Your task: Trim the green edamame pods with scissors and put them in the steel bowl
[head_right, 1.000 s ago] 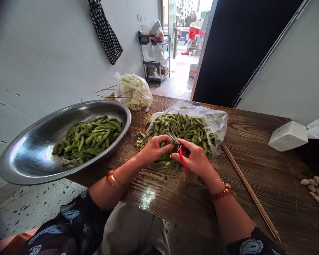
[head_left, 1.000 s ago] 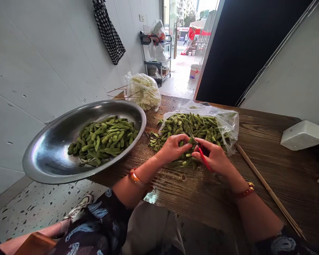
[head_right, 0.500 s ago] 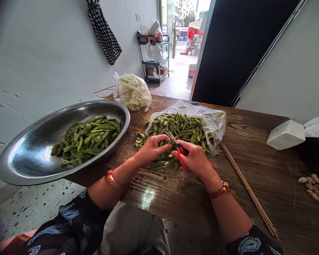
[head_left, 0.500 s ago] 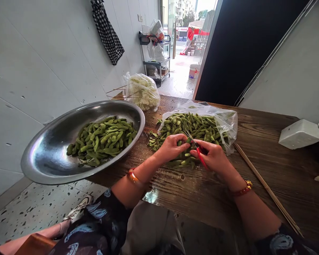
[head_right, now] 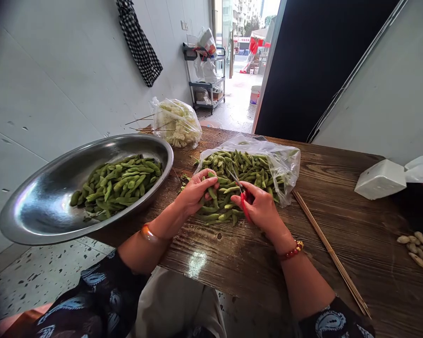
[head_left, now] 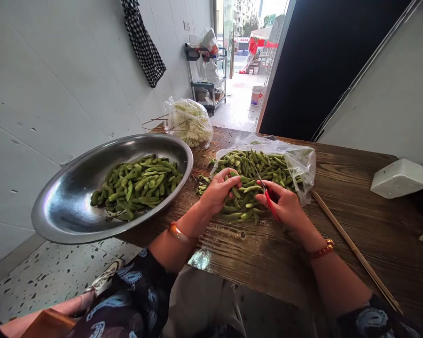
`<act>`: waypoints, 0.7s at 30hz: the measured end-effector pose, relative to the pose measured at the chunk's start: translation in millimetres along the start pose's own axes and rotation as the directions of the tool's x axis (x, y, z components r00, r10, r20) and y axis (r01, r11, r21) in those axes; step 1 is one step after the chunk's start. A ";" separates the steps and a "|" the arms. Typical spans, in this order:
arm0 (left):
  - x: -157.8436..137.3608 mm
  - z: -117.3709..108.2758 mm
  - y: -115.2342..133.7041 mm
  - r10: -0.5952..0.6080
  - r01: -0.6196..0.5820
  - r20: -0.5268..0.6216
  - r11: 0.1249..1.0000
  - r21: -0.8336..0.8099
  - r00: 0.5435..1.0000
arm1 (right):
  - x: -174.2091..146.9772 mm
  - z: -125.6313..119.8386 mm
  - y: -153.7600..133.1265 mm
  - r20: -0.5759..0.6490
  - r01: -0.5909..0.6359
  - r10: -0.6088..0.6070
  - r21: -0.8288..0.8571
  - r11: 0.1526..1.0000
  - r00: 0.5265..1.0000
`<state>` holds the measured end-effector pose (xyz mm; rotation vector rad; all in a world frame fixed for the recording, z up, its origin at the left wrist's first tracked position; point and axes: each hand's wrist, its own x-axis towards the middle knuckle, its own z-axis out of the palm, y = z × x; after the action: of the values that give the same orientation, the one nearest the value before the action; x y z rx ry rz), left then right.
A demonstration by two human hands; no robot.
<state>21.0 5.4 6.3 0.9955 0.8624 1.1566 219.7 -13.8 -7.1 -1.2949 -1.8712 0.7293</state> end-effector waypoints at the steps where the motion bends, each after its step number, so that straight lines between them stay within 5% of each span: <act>1: 0.0 0.3 0.7 -0.005 0.005 0.005 0.999 -0.032 1.000 | -0.3 0.3 -0.6 0.000 -0.001 0.001 -0.008 1.000 1.000; 7: -3.2 3.8 2.4 -0.050 0.057 0.048 0.987 -0.150 0.998 | -2.0 4.5 -2.3 0.013 0.023 -0.023 -0.021 1.000 1.000; 21: -7.8 8.2 -4.6 -0.087 0.091 0.159 0.996 -0.019 0.983 | -2.8 6.7 -5.0 -0.031 0.021 -0.022 -0.003 1.000 0.999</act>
<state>28.4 -4.2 5.0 1.0034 0.7553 0.9966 212.1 -18.4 -7.7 -1.2789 -1.8592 0.6919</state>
